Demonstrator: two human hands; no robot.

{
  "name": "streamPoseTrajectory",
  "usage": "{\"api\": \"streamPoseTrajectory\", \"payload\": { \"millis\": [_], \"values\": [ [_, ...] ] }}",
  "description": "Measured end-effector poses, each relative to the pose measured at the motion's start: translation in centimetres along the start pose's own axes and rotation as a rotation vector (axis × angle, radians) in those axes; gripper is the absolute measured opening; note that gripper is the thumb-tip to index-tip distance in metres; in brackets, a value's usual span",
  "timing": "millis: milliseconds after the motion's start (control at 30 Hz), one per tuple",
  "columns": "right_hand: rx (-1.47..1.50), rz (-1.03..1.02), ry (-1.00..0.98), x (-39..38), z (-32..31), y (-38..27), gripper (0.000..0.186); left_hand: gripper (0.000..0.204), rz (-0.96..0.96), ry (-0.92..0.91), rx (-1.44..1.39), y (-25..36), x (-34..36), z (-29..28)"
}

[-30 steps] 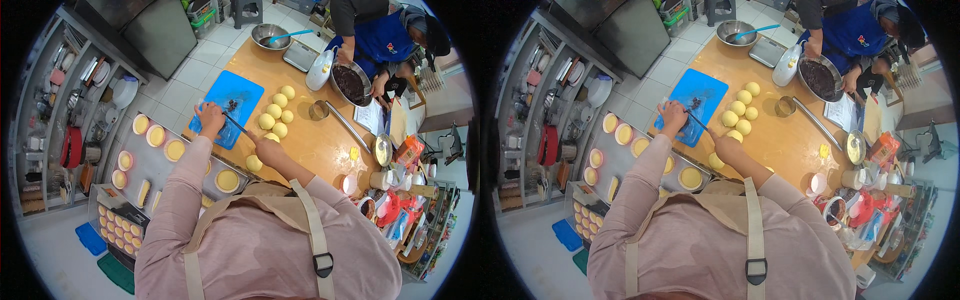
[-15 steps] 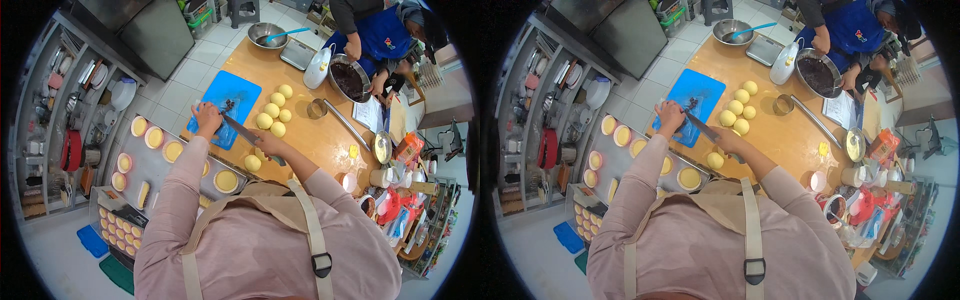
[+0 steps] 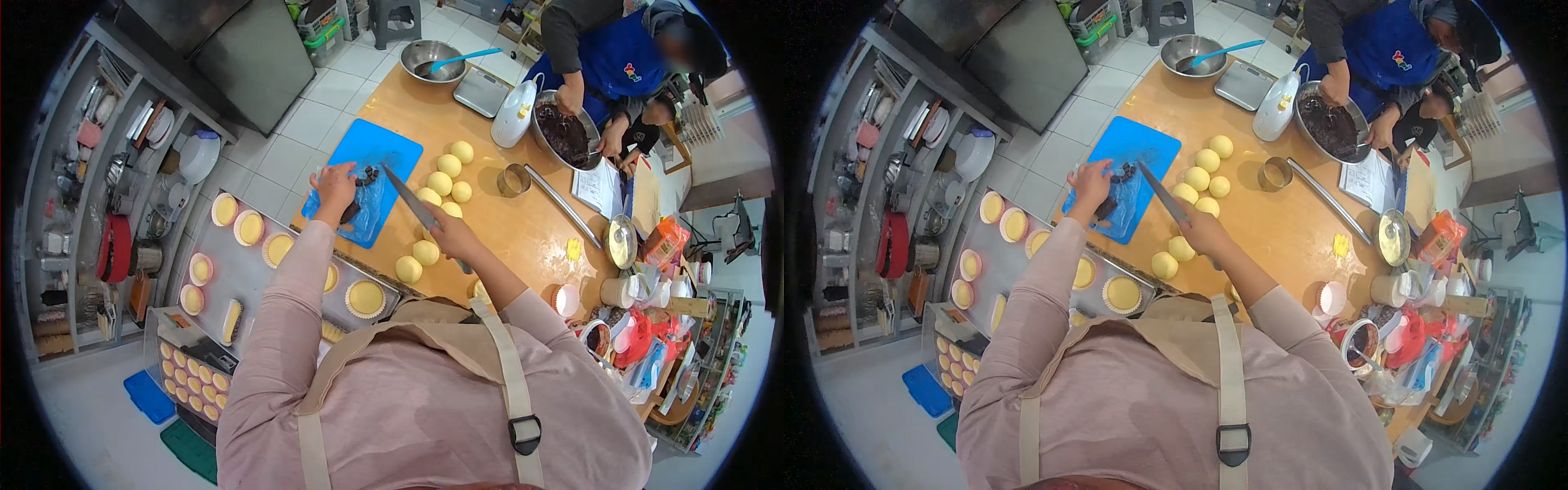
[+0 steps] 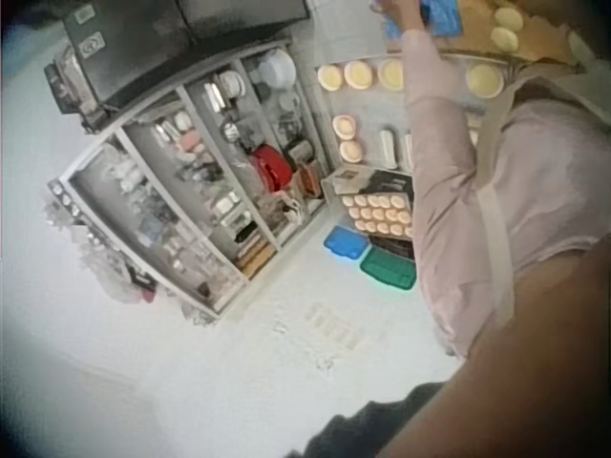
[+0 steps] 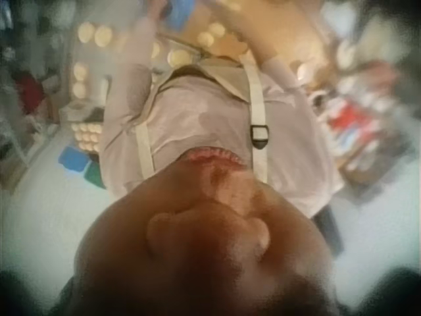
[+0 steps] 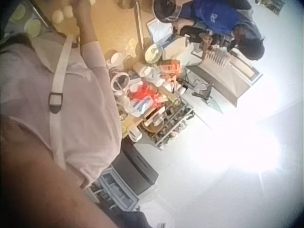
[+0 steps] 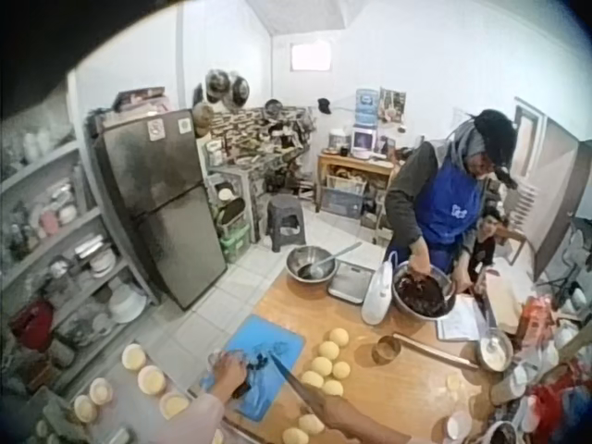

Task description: The person flattens a piece of dough by hand, places chocolate pieces and a white filling inside, and rolls it into a ball. They then place the filled dough ball into a small paper cup on a baking tray and repeat the process with more dough and fillings.

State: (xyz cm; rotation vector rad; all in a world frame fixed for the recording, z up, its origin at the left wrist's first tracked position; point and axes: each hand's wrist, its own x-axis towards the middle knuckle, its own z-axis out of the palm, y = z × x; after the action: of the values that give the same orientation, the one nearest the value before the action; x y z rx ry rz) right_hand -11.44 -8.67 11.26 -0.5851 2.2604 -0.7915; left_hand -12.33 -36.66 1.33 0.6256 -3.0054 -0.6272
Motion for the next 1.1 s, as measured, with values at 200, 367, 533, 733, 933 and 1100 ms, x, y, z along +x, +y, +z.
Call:
{"api": "streamPoseTrajectory", "payload": {
  "millis": [200,367,533,733,933,1100],
  "values": [
    [0.212,-0.371,0.333,8.9,2.8,2.3,0.051,0.044,0.077,0.464,-0.323,0.9,-1.1,-5.2],
    [-0.308,-0.115,0.331,14.2,1.8,-0.8,0.051,0.038,0.107,0.662,-0.396,-4.9,-7.9,-7.6],
    [-0.648,-0.306,0.273,18.4,-0.2,0.3,0.054,0.028,-0.059,0.643,-0.337,-10.1,-17.9,-7.6],
    [-0.837,-0.326,0.280,20.1,-0.9,2.1,0.052,0.019,-0.247,0.707,-0.477,-10.4,-24.7,-7.3],
    [-0.515,-0.659,0.240,20.5,3.2,-1.0,0.034,0.016,-0.208,0.708,-0.452,-8.6,-25.8,-7.0],
    [-0.585,-0.592,0.223,20.7,5.3,0.1,0.030,0.014,-0.147,0.680,-0.390,-7.8,-27.2,-7.8]
  ]
}}
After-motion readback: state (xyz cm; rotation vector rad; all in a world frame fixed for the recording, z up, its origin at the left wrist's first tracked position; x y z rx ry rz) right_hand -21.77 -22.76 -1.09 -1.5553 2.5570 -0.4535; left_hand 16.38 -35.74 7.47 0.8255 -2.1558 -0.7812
